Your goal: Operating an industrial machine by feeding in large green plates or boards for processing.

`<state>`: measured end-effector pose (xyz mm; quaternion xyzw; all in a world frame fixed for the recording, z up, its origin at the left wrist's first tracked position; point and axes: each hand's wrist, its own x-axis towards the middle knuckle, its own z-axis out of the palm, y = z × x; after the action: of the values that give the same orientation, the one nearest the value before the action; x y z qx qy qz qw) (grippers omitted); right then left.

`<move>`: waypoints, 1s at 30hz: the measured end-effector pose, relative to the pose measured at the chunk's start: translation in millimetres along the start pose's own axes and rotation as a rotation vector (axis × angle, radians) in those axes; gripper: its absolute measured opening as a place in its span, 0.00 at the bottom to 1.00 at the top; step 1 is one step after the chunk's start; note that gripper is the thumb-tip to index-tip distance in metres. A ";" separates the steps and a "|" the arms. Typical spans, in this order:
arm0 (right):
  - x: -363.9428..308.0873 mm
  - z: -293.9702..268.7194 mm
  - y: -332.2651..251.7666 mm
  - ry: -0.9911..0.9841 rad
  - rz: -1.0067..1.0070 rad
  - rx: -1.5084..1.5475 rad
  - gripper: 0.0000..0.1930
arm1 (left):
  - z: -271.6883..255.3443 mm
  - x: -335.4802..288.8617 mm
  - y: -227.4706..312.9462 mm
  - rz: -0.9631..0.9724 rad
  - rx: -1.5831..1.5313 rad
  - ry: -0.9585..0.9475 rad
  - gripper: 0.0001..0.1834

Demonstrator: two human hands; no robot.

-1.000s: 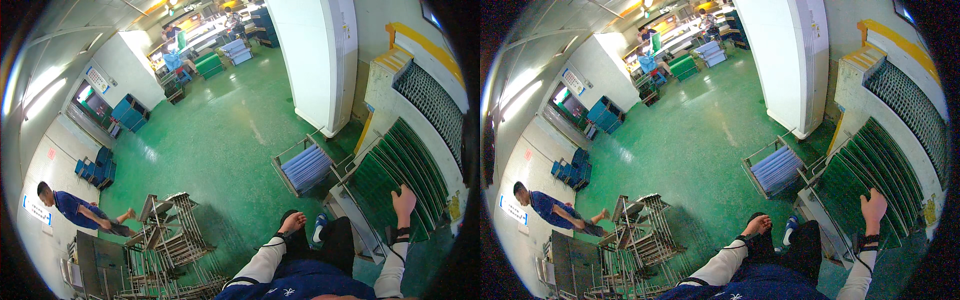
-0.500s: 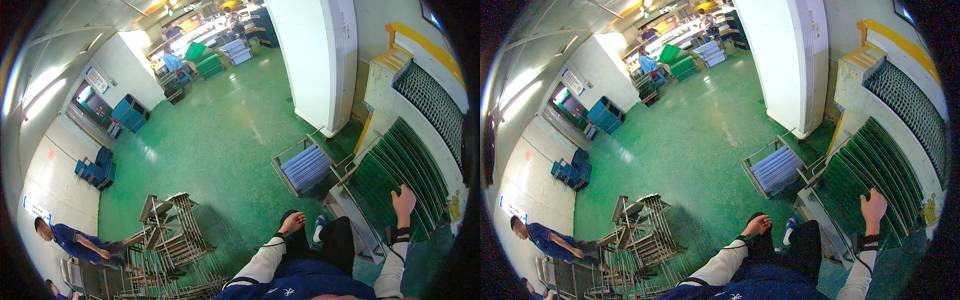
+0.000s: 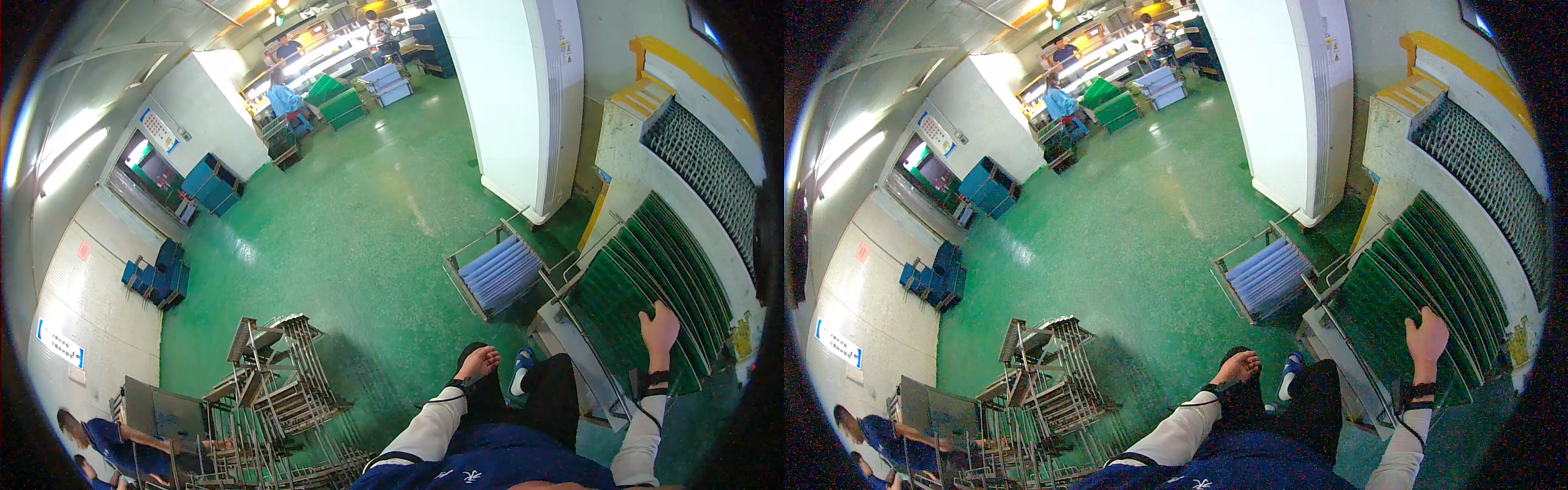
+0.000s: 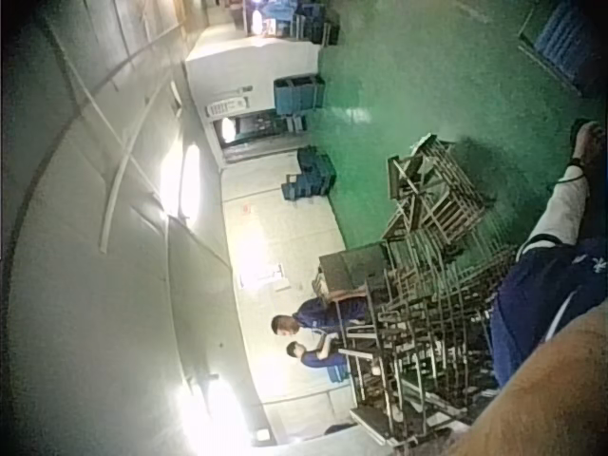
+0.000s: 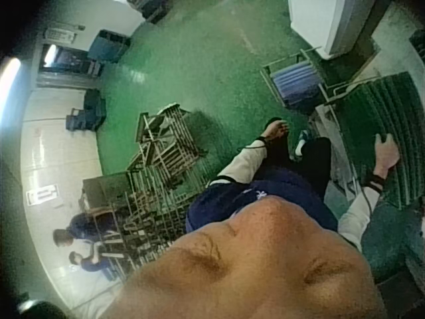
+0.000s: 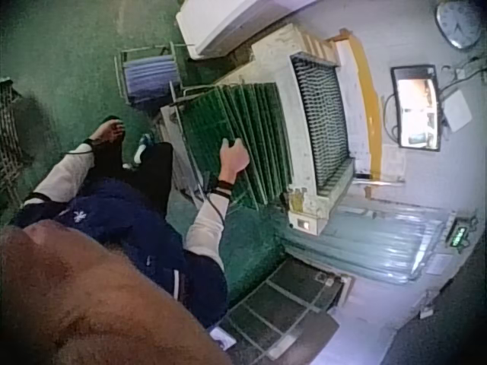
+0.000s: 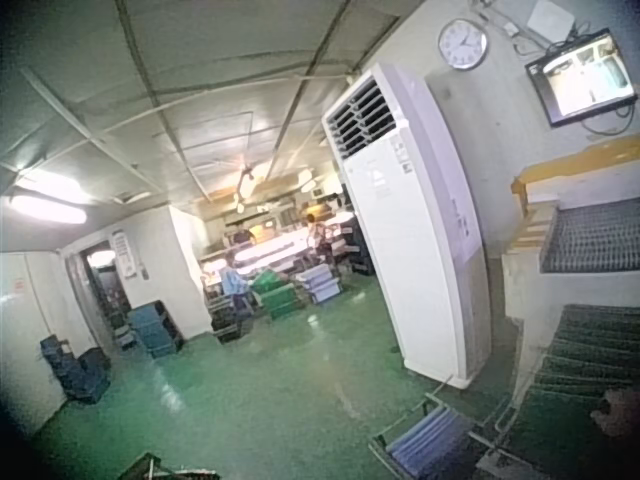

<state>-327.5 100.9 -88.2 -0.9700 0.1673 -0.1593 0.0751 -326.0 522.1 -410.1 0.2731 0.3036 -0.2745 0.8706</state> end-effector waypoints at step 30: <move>-1.3 11.4 14.6 0.065 -0.022 -0.016 0.19 | -12.2 10.3 -4.4 0.008 0.007 -0.108 0.09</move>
<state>-329.3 88.8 -102.3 -0.9667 0.1603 -0.1902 0.0600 -326.6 523.7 -426.6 0.2624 0.2541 -0.2864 0.8857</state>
